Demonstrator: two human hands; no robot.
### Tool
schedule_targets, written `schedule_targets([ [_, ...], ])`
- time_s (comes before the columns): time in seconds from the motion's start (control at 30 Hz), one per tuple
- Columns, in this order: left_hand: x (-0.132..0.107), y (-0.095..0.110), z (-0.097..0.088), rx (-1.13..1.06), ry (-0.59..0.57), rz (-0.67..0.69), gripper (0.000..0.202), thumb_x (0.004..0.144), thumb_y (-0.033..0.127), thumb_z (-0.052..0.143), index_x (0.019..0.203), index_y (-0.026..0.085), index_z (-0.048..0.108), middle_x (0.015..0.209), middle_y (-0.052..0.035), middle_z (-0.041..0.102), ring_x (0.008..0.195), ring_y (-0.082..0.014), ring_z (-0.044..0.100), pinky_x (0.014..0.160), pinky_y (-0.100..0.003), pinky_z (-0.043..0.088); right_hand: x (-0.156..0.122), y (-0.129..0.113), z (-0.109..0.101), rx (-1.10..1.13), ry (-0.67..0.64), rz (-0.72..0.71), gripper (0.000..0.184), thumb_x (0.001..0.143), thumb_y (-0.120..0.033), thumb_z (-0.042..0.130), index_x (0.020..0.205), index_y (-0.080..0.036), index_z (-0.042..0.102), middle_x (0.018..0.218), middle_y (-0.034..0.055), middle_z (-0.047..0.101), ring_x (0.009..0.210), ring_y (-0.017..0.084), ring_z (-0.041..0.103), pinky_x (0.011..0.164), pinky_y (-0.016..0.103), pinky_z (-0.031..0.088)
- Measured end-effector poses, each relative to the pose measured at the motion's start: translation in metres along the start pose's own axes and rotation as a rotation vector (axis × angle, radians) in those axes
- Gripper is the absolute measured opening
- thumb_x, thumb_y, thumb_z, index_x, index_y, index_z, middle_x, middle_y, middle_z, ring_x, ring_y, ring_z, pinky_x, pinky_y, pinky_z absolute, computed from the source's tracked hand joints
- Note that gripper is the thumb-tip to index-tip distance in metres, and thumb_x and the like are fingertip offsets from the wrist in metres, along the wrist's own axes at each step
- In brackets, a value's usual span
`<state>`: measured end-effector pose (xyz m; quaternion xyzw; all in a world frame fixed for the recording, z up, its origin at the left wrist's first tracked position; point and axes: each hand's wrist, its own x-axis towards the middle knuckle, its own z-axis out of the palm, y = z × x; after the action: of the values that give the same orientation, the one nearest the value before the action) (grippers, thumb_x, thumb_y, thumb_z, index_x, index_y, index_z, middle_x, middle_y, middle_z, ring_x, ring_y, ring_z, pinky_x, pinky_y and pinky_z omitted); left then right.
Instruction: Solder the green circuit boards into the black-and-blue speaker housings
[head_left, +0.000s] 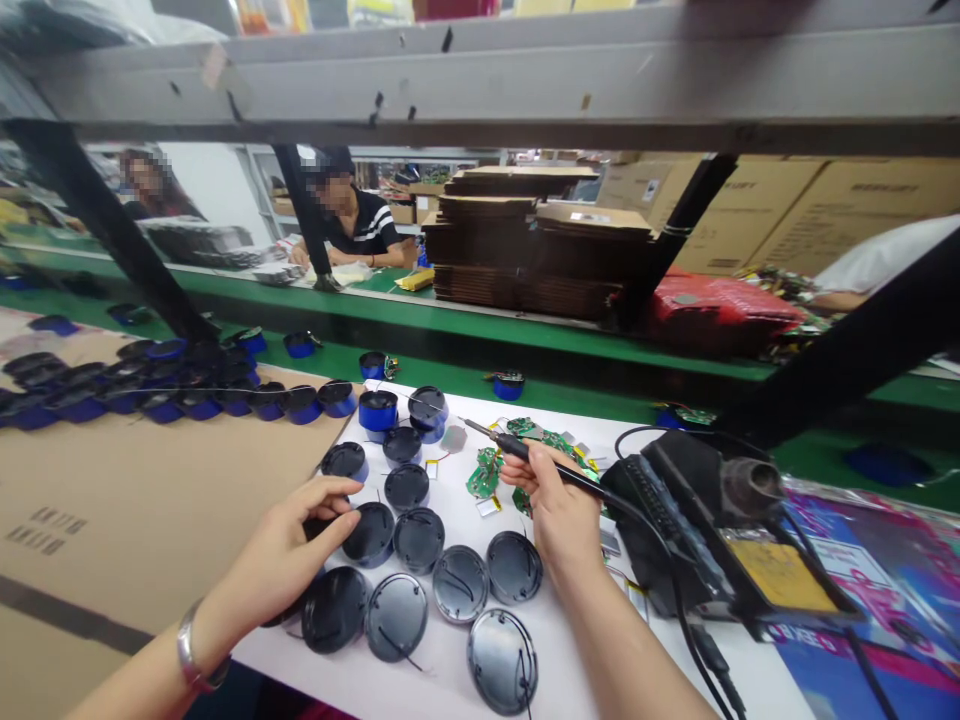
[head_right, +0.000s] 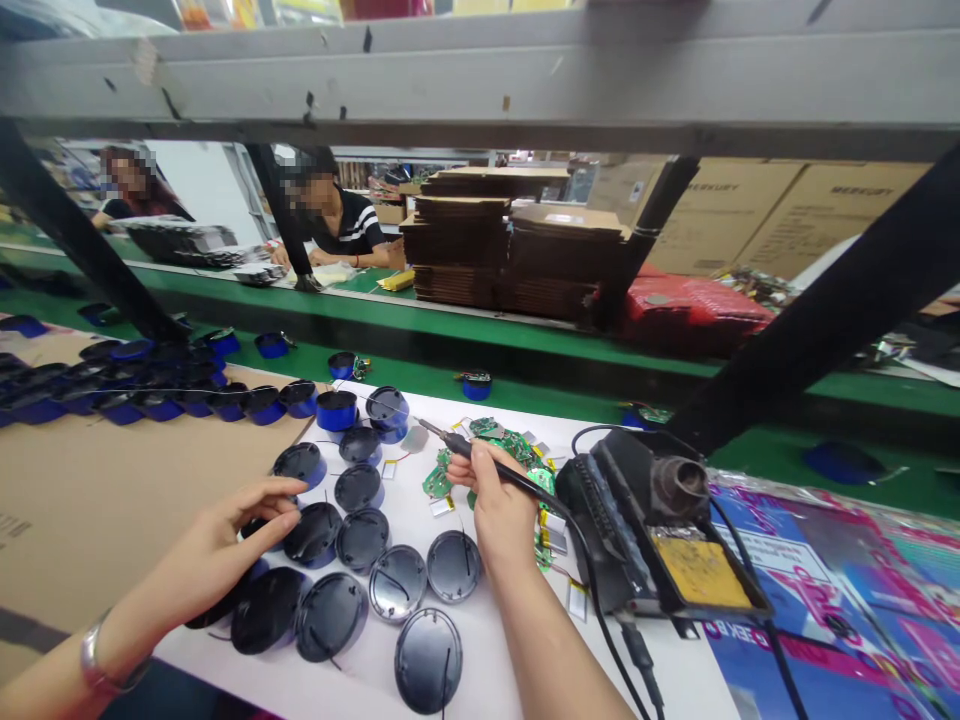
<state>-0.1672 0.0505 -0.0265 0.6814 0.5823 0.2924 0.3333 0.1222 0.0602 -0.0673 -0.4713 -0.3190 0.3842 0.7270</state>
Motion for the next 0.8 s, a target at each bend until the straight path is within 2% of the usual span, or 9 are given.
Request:
schedule_targets([
  [0.17,0.000,0.012,0.003,0.057,0.001,0.077,0.042,0.085,0.053,0.059,0.111,0.021,0.067,0.103,-0.0084,0.071,0.094,-0.0249,0.068,0.089,-0.042,0.056,0.001,-0.006,0.001,-0.015,0.019,-0.026,0.045,0.079,-0.052,0.075,0.102,-0.014,0.070,0.077,0.0070,0.074,0.066,0.020,0.072,0.068,0.037,0.063],
  [0.27,0.002,0.032,0.009,0.103,-0.001,0.217,0.034,0.088,0.046,0.058,0.110,0.022,0.067,0.113,-0.0070,0.070,0.098,-0.0230,0.067,0.091,-0.039,0.054,-0.001,-0.029,-0.005,-0.040,0.096,-0.080,0.046,0.078,-0.050,0.075,0.107,-0.015,0.071,0.078,0.0068,0.074,0.065,0.020,0.072,0.068,0.038,0.062],
  [0.37,0.010,0.062,0.021,0.135,-0.074,0.373,0.025,0.091,0.037,0.056,0.104,0.021,0.069,0.112,-0.0060,0.071,0.100,-0.0214,0.067,0.092,-0.035,0.054,-0.011,-0.062,-0.016,-0.124,0.208,-0.159,0.041,0.071,-0.044,0.082,0.101,-0.016,0.074,0.078,0.0058,0.074,0.067,0.020,0.072,0.068,0.033,0.061],
  [0.47,0.028,0.092,0.044,0.242,-0.241,0.474,0.020,0.090,0.029,0.056,0.100,0.020,0.071,0.108,-0.0057,0.074,0.100,-0.0214,0.068,0.092,-0.033,0.054,-0.029,-0.087,-0.032,-0.330,0.340,-0.215,0.039,0.070,-0.046,0.083,0.095,-0.017,0.075,0.070,0.0036,0.072,0.062,0.019,0.070,0.060,0.028,0.058],
  [0.57,0.054,0.114,0.077,0.451,-0.403,0.542,0.022,0.090,0.026,0.058,0.106,0.020,0.072,0.109,-0.0066,0.074,0.102,-0.0223,0.069,0.095,-0.033,0.053,-0.050,-0.095,-0.050,-0.451,0.399,-0.246,0.041,0.074,-0.048,0.080,0.103,-0.020,0.075,0.077,0.0047,0.074,0.068,0.019,0.072,0.065,0.029,0.060],
  [0.7,0.085,0.127,0.124,0.531,-0.473,0.570,0.028,0.080,0.018,0.066,0.108,0.017,0.072,0.116,-0.0129,0.072,0.113,-0.0301,0.064,0.100,-0.040,0.050,-0.073,-0.095,-0.068,-0.513,0.362,-0.303,0.042,0.078,-0.046,0.078,0.111,-0.020,0.073,0.092,0.0075,0.076,0.077,0.022,0.074,0.075,0.034,0.063],
  [0.8,0.099,0.130,0.146,0.533,-0.467,0.513,0.023,0.072,0.009,0.068,0.094,0.014,0.074,0.110,-0.0180,0.072,0.111,-0.0352,0.064,0.097,-0.046,0.050,-0.084,-0.097,-0.071,-0.497,0.341,-0.299,0.038,0.080,-0.044,0.076,0.108,-0.019,0.073,0.091,0.0077,0.076,0.075,0.023,0.075,0.071,0.032,0.065],
])
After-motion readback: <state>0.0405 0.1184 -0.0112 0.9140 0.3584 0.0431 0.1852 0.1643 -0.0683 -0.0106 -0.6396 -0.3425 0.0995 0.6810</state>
